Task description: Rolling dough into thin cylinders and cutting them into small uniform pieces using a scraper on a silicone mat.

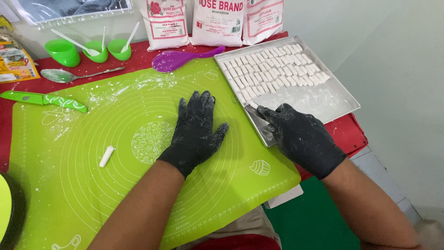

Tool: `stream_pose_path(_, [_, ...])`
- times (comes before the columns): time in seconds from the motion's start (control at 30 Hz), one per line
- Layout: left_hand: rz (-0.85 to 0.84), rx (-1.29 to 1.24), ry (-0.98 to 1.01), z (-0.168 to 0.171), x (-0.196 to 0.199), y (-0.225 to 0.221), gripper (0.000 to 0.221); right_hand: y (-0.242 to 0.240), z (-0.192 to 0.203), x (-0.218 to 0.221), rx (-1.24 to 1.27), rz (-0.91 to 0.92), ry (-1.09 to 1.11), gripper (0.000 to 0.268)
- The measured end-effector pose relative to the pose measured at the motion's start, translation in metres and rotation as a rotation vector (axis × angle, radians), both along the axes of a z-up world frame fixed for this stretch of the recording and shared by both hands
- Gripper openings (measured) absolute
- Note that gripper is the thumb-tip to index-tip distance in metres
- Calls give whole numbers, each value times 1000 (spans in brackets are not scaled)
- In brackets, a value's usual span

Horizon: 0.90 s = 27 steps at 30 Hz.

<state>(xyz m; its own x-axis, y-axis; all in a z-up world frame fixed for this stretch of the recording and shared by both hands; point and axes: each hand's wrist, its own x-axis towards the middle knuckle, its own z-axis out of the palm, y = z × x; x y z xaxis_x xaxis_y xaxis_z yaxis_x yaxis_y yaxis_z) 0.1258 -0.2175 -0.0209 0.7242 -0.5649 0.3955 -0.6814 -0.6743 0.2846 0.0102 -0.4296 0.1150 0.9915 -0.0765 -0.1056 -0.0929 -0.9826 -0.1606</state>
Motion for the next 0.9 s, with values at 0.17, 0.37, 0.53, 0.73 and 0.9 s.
stream_pose_path(0.17, [0, -3, -19, -4, 1, -1, 76, 6, 7, 0, -13, -5, 17, 51])
stream_pose_path(0.37, [0, -6, -26, -5, 2, -1, 77, 5, 5, 1, -17, 39, -16, 56])
stream_pose_path(0.53, [2, 4, -28, -3, 0, 1, 78, -3, -2, -4, -67, 109, -29, 63])
stream_pose_path(0.73, [5, 35, -13, -1, 0, 1, 79, -8, -2, 3, -121, 104, 71, 52])
stream_pose_path(0.9, [3, 36, -11, -3, 1, 0, 80, -7, 11, 4, -95, 77, 143, 50])
